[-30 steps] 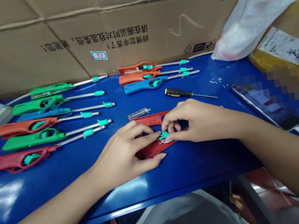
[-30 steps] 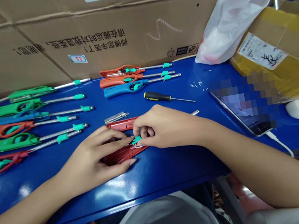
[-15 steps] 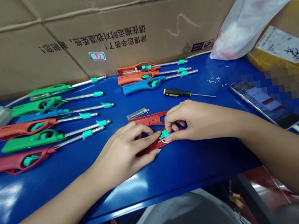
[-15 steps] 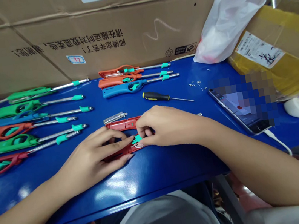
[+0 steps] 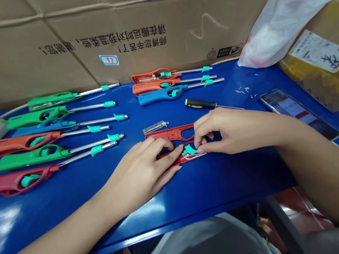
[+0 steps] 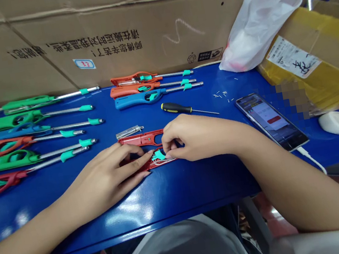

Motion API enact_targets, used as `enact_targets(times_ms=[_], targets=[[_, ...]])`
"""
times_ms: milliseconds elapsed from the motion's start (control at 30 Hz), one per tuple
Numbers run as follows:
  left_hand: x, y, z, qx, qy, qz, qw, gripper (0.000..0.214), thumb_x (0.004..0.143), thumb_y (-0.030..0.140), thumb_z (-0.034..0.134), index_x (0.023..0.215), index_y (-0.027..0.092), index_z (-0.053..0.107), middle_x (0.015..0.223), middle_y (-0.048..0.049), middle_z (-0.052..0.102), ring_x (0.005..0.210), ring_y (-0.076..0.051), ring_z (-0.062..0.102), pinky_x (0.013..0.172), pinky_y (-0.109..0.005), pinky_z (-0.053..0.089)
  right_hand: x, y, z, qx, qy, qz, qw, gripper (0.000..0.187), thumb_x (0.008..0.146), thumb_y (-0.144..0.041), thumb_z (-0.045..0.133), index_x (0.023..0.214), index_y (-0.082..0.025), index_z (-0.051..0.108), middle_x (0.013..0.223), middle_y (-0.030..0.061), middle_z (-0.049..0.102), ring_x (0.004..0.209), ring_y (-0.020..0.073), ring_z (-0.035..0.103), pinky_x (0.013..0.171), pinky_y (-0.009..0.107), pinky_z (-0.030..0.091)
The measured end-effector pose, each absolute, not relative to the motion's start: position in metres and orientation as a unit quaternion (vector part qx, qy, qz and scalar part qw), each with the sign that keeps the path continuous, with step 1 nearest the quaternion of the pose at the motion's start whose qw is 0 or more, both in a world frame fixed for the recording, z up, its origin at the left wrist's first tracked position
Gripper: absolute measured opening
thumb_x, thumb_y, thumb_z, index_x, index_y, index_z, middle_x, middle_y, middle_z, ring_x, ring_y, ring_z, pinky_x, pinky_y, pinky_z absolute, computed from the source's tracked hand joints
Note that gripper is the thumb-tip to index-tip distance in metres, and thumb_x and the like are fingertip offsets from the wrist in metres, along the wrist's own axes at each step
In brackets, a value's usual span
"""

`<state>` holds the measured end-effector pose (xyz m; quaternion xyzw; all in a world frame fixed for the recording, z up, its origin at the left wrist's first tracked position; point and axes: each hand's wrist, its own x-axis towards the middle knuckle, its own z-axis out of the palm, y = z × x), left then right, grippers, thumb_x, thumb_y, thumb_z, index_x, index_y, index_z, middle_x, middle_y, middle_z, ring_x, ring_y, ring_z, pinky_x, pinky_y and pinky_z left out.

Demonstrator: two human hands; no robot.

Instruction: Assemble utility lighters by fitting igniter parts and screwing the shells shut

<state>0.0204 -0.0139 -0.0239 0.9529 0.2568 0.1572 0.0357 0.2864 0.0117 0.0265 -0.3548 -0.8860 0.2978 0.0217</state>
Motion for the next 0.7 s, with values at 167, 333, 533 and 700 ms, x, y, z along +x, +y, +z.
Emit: enact_targets(times_ms=[167, 333, 533, 700], targets=[[0.0212, -0.0134, -0.0240, 0.954, 0.262, 0.146, 0.028, 0.034, 0.104, 0.033, 0.054, 0.131, 0.019, 0.066, 0.111, -0.0097, 0.066, 0.098, -0.024, 0.062, 0.080, -0.039, 0.054, 0.2856, 0.0113, 0.0253, -0.328, -0.902, 0.280, 0.017, 0.019, 0.091, -0.012, 0.059, 0.088, -0.019, 0.076, 0.089, 0.0026, 0.075, 0.083, 0.0177, 0.066, 0.078, 0.029, 0.044], [0.0206, -0.0124, -0.0219, 0.953, 0.259, 0.156, 0.039, 0.032, 0.103, 0.032, 0.055, 0.128, 0.017, 0.068, 0.109, -0.0104, 0.068, 0.096, -0.025, 0.062, 0.081, -0.040, 0.055, 0.2841, 0.0100, 0.0261, -0.303, -0.918, 0.253, 0.040, 0.018, 0.092, -0.010, 0.059, 0.088, -0.017, 0.075, 0.088, 0.0038, 0.073, 0.086, 0.0188, 0.065, 0.081, 0.030, 0.044], [0.0207, -0.0113, -0.0218, 0.948, 0.261, 0.168, 0.066, 0.031, 0.102, 0.031, 0.057, 0.127, 0.017, 0.068, 0.109, -0.0101, 0.068, 0.096, -0.024, 0.063, 0.083, -0.040, 0.055, 0.2839, 0.0083, 0.0252, -0.287, -0.921, 0.256, 0.057, 0.017, 0.092, -0.009, 0.060, 0.087, -0.017, 0.074, 0.086, 0.0031, 0.072, 0.086, 0.0179, 0.064, 0.081, 0.030, 0.045], [0.0197, -0.0106, -0.0254, 0.944, 0.261, 0.188, 0.078, 0.029, 0.101, 0.031, 0.060, 0.125, 0.018, 0.068, 0.111, -0.0092, 0.069, 0.098, -0.024, 0.065, 0.084, -0.039, 0.055, 0.2834, 0.0081, 0.0225, -0.277, -0.926, 0.250, 0.054, 0.018, 0.094, -0.010, 0.058, 0.087, -0.017, 0.073, 0.085, 0.0029, 0.071, 0.088, 0.0187, 0.063, 0.082, 0.031, 0.044]])
